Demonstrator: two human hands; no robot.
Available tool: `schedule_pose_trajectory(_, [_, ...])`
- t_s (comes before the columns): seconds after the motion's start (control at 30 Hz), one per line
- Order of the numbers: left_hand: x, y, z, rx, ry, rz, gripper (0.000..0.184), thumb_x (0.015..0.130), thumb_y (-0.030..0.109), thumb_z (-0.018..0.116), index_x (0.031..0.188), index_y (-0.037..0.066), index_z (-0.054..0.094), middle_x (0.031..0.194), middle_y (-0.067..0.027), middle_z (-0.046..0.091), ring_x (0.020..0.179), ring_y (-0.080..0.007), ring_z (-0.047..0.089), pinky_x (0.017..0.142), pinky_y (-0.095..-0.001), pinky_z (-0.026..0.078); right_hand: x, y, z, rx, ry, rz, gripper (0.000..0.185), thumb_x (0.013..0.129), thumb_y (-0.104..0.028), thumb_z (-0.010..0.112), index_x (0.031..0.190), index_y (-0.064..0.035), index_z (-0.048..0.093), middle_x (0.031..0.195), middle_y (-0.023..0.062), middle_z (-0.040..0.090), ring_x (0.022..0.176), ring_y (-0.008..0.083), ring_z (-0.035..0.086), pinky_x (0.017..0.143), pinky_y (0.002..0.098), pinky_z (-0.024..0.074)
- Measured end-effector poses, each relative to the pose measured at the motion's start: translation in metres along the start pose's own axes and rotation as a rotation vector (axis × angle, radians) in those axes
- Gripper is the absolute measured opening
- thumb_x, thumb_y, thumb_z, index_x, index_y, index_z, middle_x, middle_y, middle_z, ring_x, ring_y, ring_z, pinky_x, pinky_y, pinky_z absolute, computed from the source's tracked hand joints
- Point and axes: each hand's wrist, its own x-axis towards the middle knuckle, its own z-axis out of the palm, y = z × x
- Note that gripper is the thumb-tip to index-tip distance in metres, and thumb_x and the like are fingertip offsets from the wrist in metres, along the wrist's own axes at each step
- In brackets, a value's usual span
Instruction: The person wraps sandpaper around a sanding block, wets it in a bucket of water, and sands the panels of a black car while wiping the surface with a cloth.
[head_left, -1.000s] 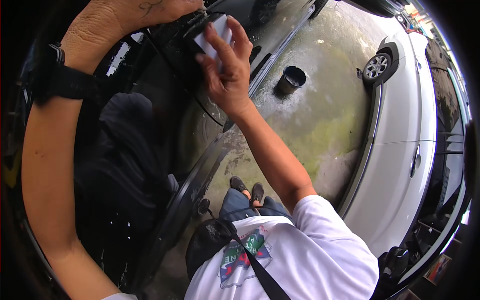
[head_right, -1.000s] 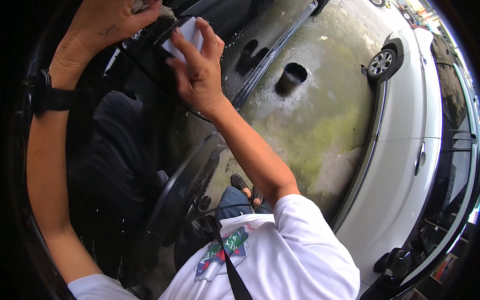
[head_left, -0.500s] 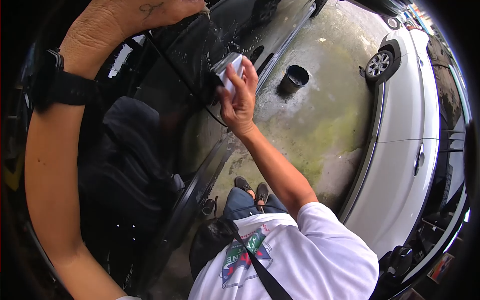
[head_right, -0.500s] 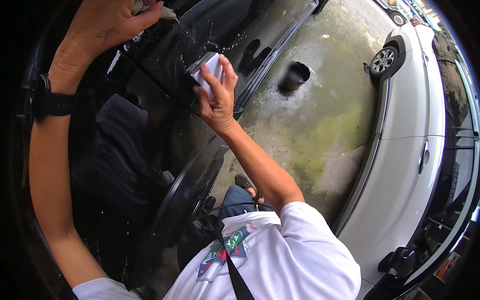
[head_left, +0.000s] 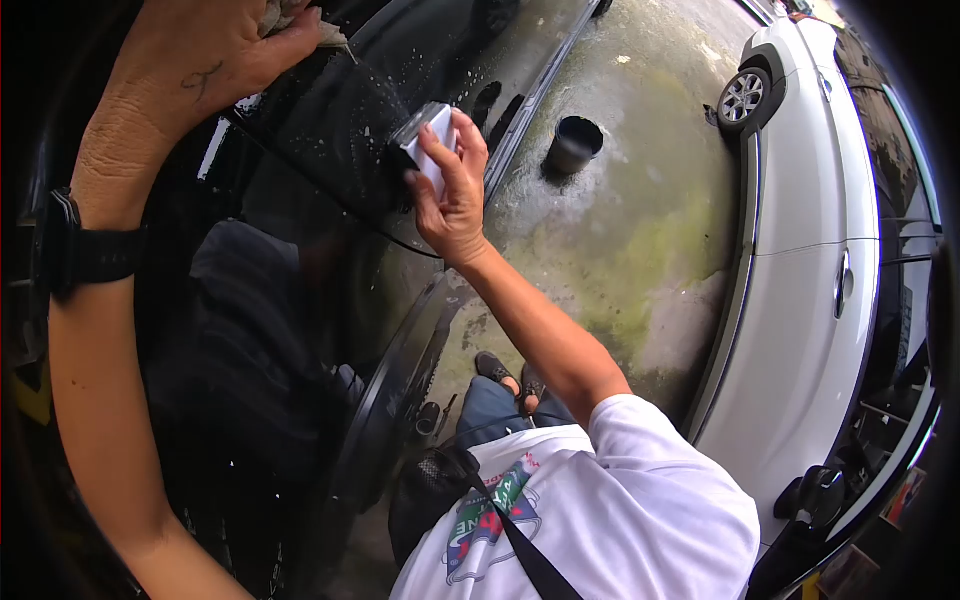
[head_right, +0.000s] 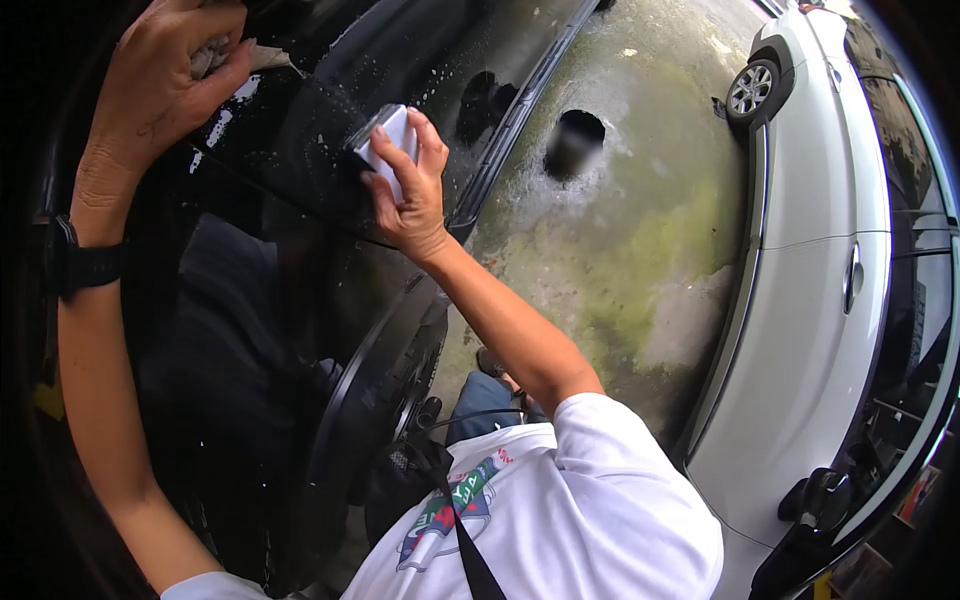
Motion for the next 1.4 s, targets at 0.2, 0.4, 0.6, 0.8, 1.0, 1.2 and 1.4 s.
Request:
schedule_pose_trajectory(0.2, [0.0,0.0,-0.003,-0.033,0.003,0.022,0.026,0.064,0.021,0.084,0.061,0.005,0.064,0.078,-0.0088,0.06,0.077,-0.03,0.063,0.073,-0.0426,0.051,0.12,0.09,-0.02,-0.117,0.212,0.131,0.044,0.091,-0.01,0.078,0.134,-0.0168,0.068,0.145,0.0176,0.048,0.133,0.0359,0.048,0.111,0.0415,0.0429])
schedule_pose_trajectory(0.4, [-0.005,0.0,0.0,-0.052,0.054,0.015,0.025,0.063,0.02,0.083,0.062,0.005,0.064,0.078,-0.0098,0.059,0.076,-0.0306,0.063,0.072,-0.0425,0.05,-0.019,-0.022,-0.001,-0.038,0.004,0.093,0.061,0.082,-0.001,0.08,0.138,-0.0216,0.068,0.157,0.0213,0.04,0.137,0.0394,0.043,0.116,0.0473,0.0354])
schedule_pose_trajectory(0.6, [-0.006,-0.006,-0.003,-0.073,0.002,0.007,0.024,0.063,0.021,0.083,0.062,0.005,0.065,0.079,-0.0098,0.06,0.076,-0.0307,0.063,0.072,-0.0426,0.05,0.034,0.031,-0.002,-0.017,0.106,0.069,0.057,0.086,-0.005,0.079,0.139,-0.0198,0.067,0.155,0.0209,0.042,0.137,0.0387,0.045,0.115,0.0464,0.0377])
schedule_pose_trajectory(0.8, [0.0,-0.009,-0.007,-0.1,-0.066,-0.018,0.024,0.063,0.021,0.084,0.063,0.005,0.066,0.079,-0.0098,0.06,0.076,-0.0309,0.063,0.072,-0.0426,0.051,0.102,0.082,-0.014,-0.105,0.187,0.121,0.049,0.088,-0.008,0.08,0.134,-0.0175,0.068,0.147,0.0186,0.047,0.131,0.0383,0.047,0.11,0.044,0.0425])
schedule_pose_trajectory(1.0, [0.016,0.016,0.027,0.322,-0.245,-0.346,0.022,0.064,0.021,0.083,0.065,0.005,0.068,0.08,-0.0096,0.061,0.076,-0.0308,0.062,0.072,-0.0426,0.051,-0.045,-0.022,-0.013,-0.019,-0.058,0.091,0.064,0.08,0.0,0.083,0.138,-0.0211,0.069,0.159,0.0206,0.039,0.141,0.0404,0.041,0.115,0.0487,0.0364])
schedule_pose_trajectory(1.2, [-0.002,-0.015,0.009,-0.02,-0.111,-0.106,0.021,0.067,0.021,0.082,0.067,0.005,0.068,0.083,-0.0094,0.062,0.078,-0.0303,0.063,0.073,-0.0421,0.051,0.007,0.003,-0.018,-0.028,-0.062,0.048,0.063,0.08,0.001,0.082,0.138,-0.021,0.068,0.158,0.02,0.04,0.139,0.0397,0.043,0.114,0.0469,0.0396])
schedule_pose_trajectory(1.4, [-0.003,-0.021,0.008,-0.08,-0.138,-0.076,0.021,0.069,0.02,0.081,0.069,0.004,0.068,0.085,-0.0093,0.062,0.08,-0.0298,0.063,0.074,-0.0415,0.051,0.018,-0.013,-0.006,-0.017,-0.03,0.075,0.061,0.081,0.0,0.081,0.138,-0.0208,0.068,0.157,0.0205,0.041,0.135,0.0401,0.044,0.114,0.0465,0.0395])
